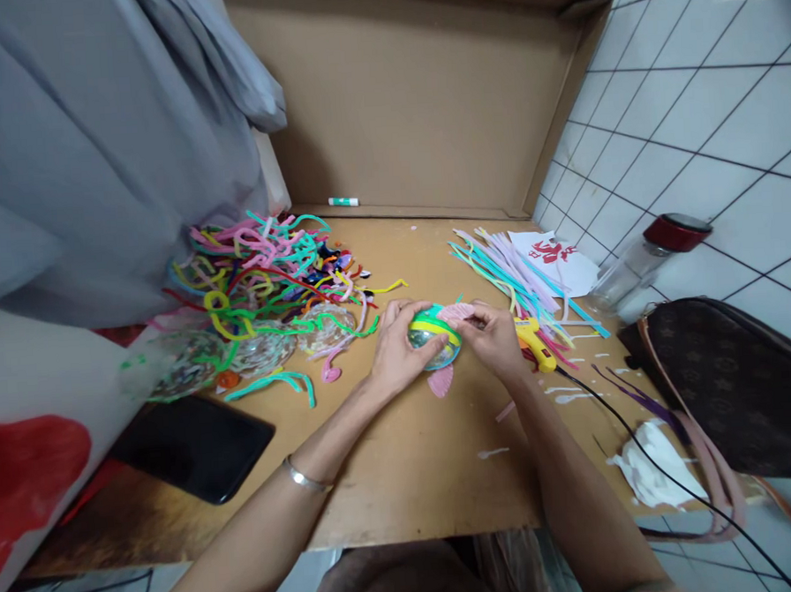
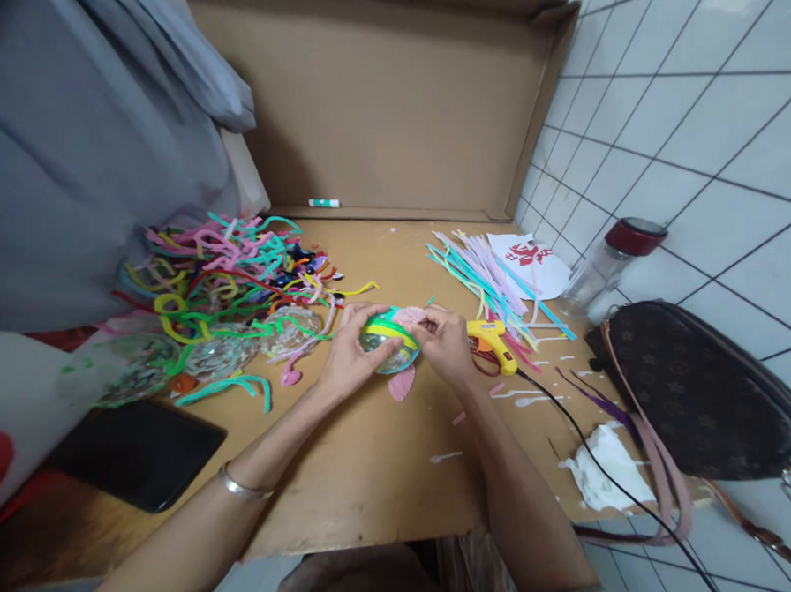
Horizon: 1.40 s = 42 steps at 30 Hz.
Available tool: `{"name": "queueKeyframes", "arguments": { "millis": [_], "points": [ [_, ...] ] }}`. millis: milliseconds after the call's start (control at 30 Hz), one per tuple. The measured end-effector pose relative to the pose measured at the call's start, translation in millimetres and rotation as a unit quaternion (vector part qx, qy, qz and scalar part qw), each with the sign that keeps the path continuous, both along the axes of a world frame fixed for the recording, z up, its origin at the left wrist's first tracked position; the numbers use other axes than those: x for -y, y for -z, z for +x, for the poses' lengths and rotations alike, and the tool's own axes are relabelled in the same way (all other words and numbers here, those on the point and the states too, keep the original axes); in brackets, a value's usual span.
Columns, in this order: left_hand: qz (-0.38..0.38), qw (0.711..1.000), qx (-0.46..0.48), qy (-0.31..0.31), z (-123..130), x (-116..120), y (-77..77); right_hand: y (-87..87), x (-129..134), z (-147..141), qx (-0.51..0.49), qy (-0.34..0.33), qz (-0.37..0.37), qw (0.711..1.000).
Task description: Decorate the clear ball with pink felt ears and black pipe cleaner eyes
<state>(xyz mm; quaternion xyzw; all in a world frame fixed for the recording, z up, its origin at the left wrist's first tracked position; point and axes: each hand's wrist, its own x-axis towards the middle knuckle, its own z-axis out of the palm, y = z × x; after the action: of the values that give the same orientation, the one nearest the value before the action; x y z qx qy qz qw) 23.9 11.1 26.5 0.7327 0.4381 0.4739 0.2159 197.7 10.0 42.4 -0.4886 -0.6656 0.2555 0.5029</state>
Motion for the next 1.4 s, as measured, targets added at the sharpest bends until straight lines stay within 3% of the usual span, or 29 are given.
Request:
{"name": "queueKeyframes", "arguments": {
  "millis": [1000, 1400],
  "points": [
    [0.007, 1.000, -0.008, -0.001, 1.2, -2.1, 4.6, -0.1, -0.5, -1.0, 0.034, -0.002, 0.004, 0.999],
    [-0.009, 1.000, 0.010, 0.001, 0.4, -1.8, 2.0, 2.1, -1.9, -2.5, -0.052, -0.004, -0.055, 0.997]
  ]
}}
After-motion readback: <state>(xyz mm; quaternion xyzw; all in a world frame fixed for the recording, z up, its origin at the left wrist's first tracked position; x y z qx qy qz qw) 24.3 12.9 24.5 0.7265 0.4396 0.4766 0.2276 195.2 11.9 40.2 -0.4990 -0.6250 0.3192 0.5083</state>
